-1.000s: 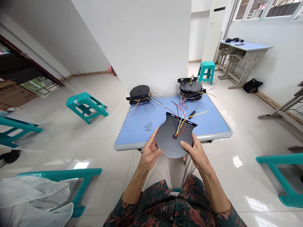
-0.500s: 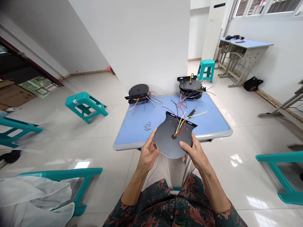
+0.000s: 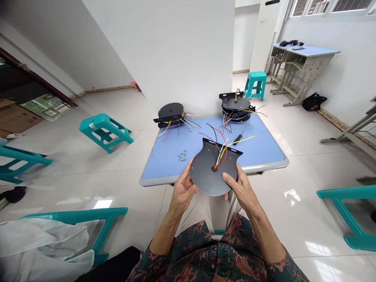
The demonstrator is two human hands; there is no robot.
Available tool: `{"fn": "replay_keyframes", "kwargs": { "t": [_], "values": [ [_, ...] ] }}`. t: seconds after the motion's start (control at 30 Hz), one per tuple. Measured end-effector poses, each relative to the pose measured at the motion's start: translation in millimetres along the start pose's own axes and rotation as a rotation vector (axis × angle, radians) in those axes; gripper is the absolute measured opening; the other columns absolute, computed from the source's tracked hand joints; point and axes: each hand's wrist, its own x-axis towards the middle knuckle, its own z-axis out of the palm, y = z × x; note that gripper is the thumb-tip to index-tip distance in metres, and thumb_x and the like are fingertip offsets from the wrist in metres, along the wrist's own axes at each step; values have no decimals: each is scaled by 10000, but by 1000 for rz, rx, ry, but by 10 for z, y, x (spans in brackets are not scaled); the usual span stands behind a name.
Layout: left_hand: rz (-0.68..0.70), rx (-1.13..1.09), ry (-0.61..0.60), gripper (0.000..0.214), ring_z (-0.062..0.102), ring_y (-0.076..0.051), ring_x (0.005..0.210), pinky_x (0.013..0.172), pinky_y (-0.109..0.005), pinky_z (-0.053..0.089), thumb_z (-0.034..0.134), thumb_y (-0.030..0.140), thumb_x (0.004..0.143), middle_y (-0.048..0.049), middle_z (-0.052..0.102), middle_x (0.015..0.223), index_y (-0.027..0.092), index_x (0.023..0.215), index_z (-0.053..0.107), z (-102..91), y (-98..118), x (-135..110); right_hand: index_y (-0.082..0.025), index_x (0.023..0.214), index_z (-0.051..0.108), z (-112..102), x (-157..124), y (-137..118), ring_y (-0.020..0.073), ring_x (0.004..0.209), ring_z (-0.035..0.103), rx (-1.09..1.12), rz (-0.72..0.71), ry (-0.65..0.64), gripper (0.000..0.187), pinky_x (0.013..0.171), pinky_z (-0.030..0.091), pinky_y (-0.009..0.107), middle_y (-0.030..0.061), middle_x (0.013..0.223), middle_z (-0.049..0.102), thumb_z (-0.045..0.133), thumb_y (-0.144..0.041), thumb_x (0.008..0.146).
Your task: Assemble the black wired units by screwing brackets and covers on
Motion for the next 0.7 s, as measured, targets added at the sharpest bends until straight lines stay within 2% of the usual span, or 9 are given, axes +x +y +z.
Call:
{"fn": "replay_keyframes", "kwargs": {
  "t": [0.1, 0.3, 0.5, 0.7],
  "values": [
    [-10, 4, 16, 999, 591, -324, 1267, 1011, -377, 512, 851, 445, 741, -169, 651, 1339, 213, 1571, 345, -4, -7, -6, -269, 1211, 593, 5, 3, 9, 99, 470, 533, -16, -15, 7, 447, 380, 453, 268, 39, 1048, 690, 721, -489, 843],
    [5, 7, -6, 956, 568, -325, 1299, 1047, -383, 490, 823, 451, 772, -172, 632, 1367, 206, 1567, 353, -21, -21, -1, -272, 1174, 608, 30, 1, 1, 105, 447, 503, -55, -20, 49, 409, 367, 447, 276, 8, 878, 650, 719, -476, 838],
    [14, 1, -46, 909, 504, -326, 1372, 1092, -386, 458, 785, 427, 821, -169, 573, 1447, 212, 1578, 329, -53, -58, 9, -264, 1143, 594, 34, -8, -16, 105, 445, 509, -89, -23, 68, 365, 368, 444, 269, 3, 851, 640, 705, -459, 855],
    [-6, 3, -70, 852, 346, -308, 1490, 1207, -406, 324, 741, 438, 859, -143, 465, 1554, 231, 1577, 330, -32, -73, 16, -268, 1156, 575, -2, -21, -4, 120, 464, 522, -139, -28, 97, 376, 388, 450, 272, -4, 811, 641, 707, -455, 858]
  ]
}}
